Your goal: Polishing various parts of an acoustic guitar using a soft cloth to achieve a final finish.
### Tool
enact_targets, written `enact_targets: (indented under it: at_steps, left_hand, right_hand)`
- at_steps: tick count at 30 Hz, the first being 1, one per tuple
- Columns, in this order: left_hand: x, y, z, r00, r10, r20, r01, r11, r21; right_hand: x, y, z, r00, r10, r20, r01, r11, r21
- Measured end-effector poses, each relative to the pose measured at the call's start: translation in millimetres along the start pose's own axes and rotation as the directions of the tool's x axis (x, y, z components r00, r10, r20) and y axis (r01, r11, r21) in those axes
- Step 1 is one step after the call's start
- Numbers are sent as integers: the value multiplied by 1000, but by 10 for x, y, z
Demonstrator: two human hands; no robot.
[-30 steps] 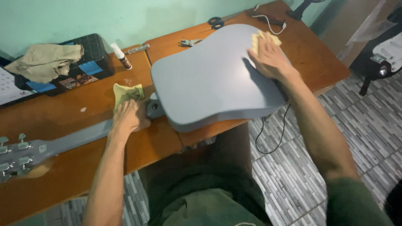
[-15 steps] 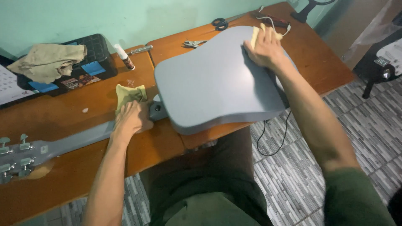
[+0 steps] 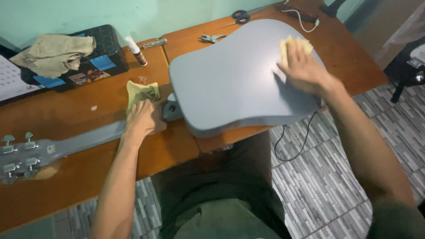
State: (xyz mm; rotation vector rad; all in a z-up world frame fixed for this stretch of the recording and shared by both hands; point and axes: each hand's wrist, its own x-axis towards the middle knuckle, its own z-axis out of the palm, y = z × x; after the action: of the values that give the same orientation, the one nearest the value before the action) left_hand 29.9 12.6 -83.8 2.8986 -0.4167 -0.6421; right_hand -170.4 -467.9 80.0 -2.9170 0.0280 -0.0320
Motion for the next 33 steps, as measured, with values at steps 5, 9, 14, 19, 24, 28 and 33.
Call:
enact_targets:
  at_steps: [5, 9, 14, 19, 24, 28, 33]
  left_hand:
    - [-432, 271, -311, 993, 72, -96, -74, 997, -17]
    - [-476, 284, -370, 986, 113, -121, -107, 993, 50]
    - [-499, 303, -401, 995, 82, -62, -82, 997, 2]
    - [-226, 92, -113, 960, 218, -175, -192, 969, 155]
    - [-329, 200, -242, 959, 239, -153, -229, 970, 80]
    - [-568, 332, -447, 977, 176, -119, -176, 984, 4]
    - [-827, 547, -696, 988, 152, -25, -149, 984, 99]
  right_hand:
    - [943, 60, 6, 987, 87, -134, -66, 985, 158]
    - [709, -792, 273, 993, -118, 6, 117, 990, 78]
    - [-787, -1630, -63, 942, -320, 104, 306, 943, 134]
    - [-616, -998, -322, 969, 93, 229, -111, 992, 66]
    - [410, -739, -307, 983, 136, 125, -149, 984, 103]
    - [1016, -1077, 356, 843, -461, -278, 352, 862, -364]
    - [-3, -2129, 453, 481, -809, -337, 467, 562, -683]
